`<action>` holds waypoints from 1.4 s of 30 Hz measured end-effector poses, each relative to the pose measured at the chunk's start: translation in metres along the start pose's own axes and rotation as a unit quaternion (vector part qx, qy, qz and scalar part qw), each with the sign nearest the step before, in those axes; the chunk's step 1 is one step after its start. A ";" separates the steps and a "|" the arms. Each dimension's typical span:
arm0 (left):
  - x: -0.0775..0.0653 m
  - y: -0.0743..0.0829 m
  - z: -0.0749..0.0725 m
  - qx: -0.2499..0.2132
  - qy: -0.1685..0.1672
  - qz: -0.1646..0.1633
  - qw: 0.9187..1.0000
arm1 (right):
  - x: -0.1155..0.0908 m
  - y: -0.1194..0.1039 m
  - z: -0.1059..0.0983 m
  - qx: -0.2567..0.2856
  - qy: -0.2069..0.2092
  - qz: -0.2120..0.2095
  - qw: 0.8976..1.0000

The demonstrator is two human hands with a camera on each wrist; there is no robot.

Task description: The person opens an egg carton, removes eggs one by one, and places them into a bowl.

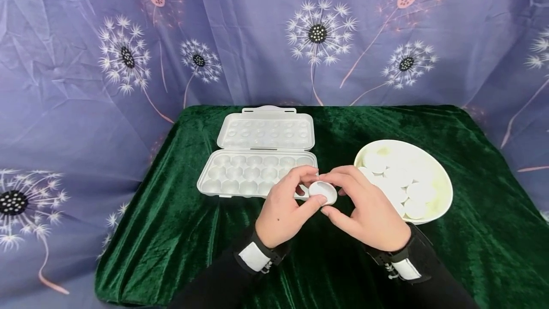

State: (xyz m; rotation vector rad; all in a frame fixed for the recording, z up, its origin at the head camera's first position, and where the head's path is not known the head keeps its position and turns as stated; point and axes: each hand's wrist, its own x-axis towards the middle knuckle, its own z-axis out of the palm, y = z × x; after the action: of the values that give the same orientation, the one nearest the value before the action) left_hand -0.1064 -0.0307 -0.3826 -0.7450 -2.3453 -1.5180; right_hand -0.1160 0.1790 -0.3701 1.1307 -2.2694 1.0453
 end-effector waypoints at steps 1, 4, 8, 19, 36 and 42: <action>0.000 0.000 0.001 0.001 -0.002 0.001 1.000 | -0.001 0.000 0.000 -0.002 0.002 -0.001 1.000; -0.001 0.000 0.002 0.000 -0.010 0.004 1.000 | -0.002 -0.001 0.001 -0.009 0.006 -0.004 1.000; -0.002 0.000 0.003 0.007 -0.024 0.008 1.000 | -0.004 0.000 0.002 -0.014 0.007 -0.012 1.000; -0.006 -0.007 0.001 0.031 -0.031 0.007 0.999 | -0.026 0.031 -0.031 -0.113 0.007 0.082 0.990; -0.011 -0.021 -0.013 0.055 -0.009 -0.024 0.998 | -0.077 0.077 -0.069 -0.192 0.029 0.241 0.951; -0.014 -0.024 -0.016 0.053 -0.004 -0.032 0.998 | -0.080 0.076 -0.070 -0.183 0.023 0.247 0.952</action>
State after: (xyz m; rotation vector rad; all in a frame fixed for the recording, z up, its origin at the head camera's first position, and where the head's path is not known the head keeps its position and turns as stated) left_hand -0.1085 -0.0564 -0.4008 -0.6582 -2.4560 -1.4038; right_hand -0.1279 0.3026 -0.4089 0.3935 -2.6302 0.7465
